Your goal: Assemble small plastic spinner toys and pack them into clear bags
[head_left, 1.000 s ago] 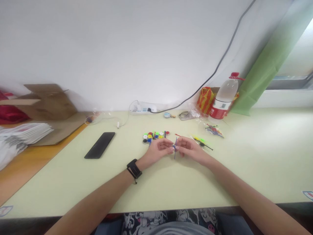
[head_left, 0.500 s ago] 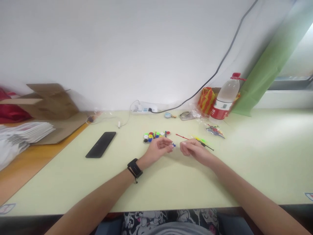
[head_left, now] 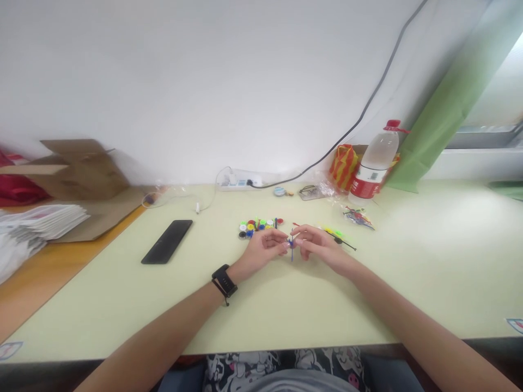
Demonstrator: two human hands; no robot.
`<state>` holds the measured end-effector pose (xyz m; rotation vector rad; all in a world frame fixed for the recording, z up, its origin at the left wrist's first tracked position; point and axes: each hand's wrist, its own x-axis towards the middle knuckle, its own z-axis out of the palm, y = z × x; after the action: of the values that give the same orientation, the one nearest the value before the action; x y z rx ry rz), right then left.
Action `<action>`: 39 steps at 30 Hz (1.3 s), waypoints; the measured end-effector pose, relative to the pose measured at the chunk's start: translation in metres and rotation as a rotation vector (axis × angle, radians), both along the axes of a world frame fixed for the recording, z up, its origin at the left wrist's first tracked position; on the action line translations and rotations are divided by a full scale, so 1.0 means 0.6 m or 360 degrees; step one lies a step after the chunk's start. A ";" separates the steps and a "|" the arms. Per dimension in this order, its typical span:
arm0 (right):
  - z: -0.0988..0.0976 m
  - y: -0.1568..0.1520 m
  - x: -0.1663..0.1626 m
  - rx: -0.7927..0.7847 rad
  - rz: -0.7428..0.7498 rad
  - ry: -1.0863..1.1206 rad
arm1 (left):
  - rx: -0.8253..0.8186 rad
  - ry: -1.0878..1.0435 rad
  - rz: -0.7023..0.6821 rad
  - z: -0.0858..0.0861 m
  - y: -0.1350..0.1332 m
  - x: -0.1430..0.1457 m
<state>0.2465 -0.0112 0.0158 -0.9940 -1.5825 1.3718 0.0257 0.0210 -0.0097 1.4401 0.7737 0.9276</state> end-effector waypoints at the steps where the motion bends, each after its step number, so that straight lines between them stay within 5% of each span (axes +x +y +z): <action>1: -0.001 -0.001 -0.001 0.0009 -0.0007 0.0001 | 0.0005 -0.0002 0.0001 0.000 0.000 0.000; 7: -0.011 0.003 0.001 0.0062 -0.0134 0.0051 | 0.0027 -0.0017 0.0035 0.004 0.000 0.002; 13: -0.008 0.012 0.011 -0.0170 0.0086 -0.0149 | 0.0042 0.0002 0.0078 0.010 -0.003 0.005; 30: -0.003 0.005 0.005 -0.0139 0.0122 0.0030 | 0.0052 0.0073 0.0029 -0.001 0.000 0.001; 39: -0.001 -0.001 0.004 0.0028 -0.0045 0.0143 | -0.0001 -0.0002 0.0069 0.007 0.000 0.003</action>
<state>0.2488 -0.0117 0.0151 -0.9280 -1.5065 1.3622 0.0277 0.0210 -0.0054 1.4270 0.8067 0.9610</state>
